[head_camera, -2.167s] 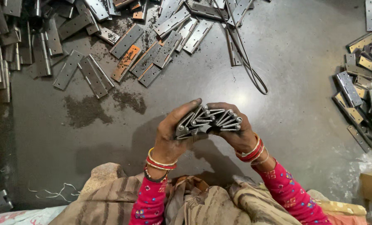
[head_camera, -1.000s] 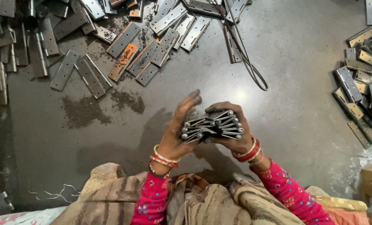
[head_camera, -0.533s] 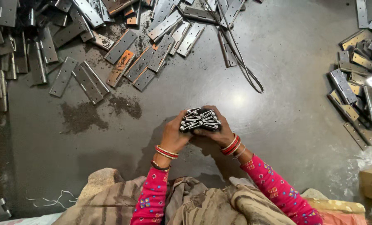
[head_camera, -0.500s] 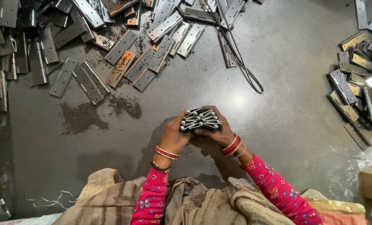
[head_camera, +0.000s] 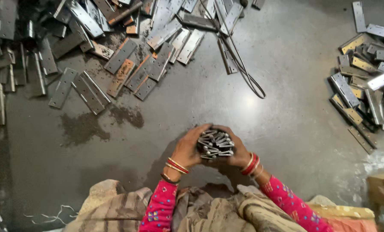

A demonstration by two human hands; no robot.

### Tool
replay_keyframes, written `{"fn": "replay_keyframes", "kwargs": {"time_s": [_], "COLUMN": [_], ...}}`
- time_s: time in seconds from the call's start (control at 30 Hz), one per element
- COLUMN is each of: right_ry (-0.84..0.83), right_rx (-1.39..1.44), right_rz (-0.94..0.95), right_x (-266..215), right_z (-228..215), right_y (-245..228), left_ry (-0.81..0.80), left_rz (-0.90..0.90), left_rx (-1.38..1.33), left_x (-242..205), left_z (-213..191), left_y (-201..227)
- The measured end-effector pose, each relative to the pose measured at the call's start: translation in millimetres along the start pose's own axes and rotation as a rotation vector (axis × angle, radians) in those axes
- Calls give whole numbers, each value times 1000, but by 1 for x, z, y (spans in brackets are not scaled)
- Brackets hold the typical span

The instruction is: The person sits on the floor and assembles metal hinges by inserting pins into the barrel sections. They gather parts from a large pile, align the hinge leaves, and push the pins through to join them. The assembled hinges are stacked in a small pile nearby.

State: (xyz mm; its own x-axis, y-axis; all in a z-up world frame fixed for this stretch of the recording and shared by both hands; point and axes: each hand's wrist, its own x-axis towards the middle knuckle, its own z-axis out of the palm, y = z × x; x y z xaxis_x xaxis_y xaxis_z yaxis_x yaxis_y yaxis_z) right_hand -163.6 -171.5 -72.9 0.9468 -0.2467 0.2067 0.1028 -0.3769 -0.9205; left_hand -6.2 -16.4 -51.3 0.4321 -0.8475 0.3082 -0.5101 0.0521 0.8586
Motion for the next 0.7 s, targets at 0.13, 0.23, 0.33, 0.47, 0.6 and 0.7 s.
{"fn": "replay_keyframes", "kwargs": {"time_s": [0.13, 0.23, 0.33, 0.47, 0.6, 0.7], "right_ry": [109, 163, 160, 112, 122, 67], "right_rx": [108, 385, 313, 194, 276, 114], "right_rz": [145, 427, 377, 27, -178, -36], "right_x": [-19, -8, 7, 6, -3, -18], "right_z": [12, 9, 2, -24, -28, -18], "right_y": [37, 31, 2, -51, -58, -18], "left_ry": [-19, 16, 103, 113, 25, 26], "left_rz": [-152, -265, -212, -51, 14, 65], "left_rx": [-16, -7, 15, 23, -67, -41], "left_x": [-23, -13, 3, 4, 4, 11], "left_z": [23, 28, 17, -13, -22, 1], "left_y": [-26, -27, -5, 48, 69, 38]}}
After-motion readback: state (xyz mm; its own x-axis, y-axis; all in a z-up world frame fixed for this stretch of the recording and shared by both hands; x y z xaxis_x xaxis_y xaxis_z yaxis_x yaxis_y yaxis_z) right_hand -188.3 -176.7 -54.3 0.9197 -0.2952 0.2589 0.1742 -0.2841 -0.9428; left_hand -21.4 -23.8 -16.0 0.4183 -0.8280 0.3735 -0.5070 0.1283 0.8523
